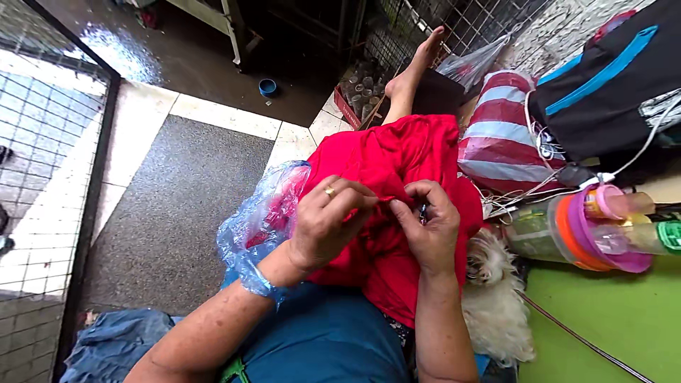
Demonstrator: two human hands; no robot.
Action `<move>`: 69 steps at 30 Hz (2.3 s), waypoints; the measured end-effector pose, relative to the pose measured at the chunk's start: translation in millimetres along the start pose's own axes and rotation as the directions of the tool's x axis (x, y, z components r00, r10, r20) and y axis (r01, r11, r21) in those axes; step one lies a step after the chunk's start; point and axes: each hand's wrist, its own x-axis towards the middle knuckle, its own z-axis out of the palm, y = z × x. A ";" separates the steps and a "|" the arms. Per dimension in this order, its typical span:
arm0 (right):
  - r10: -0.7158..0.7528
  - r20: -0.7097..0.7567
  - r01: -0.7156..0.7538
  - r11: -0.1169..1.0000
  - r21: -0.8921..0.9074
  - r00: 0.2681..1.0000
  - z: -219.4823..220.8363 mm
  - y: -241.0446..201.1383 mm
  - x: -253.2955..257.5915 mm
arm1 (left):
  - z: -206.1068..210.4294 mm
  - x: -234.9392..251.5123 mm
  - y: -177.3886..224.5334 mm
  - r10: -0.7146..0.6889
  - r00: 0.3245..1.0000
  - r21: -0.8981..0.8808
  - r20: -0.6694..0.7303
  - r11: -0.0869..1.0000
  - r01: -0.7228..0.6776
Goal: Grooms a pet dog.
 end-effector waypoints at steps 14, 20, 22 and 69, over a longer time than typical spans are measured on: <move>-0.152 0.100 0.162 0.982 -0.101 0.983 -19.5 -20.1 4.8 | 35.4 -15.7 -16.6 -0.675 0.676 -0.729 0.296 0.297 0.616; -0.049 0.259 0.158 0.895 -0.418 0.965 -23.0 3.4 37.3 | 48.2 2.0 -37.4 -0.696 0.626 -0.780 0.352 0.151 0.607; -0.060 0.275 0.180 0.882 -0.435 0.960 -23.3 13.4 41.7 | 51.7 1.9 -42.5 -0.706 0.606 -0.793 0.366 0.103 0.600; 0.045 0.153 -0.036 0.998 -0.059 0.987 -9.6 -0.2 45.8 | 51.9 -24.7 -17.9 -0.491 0.794 -0.667 0.357 0.461 0.585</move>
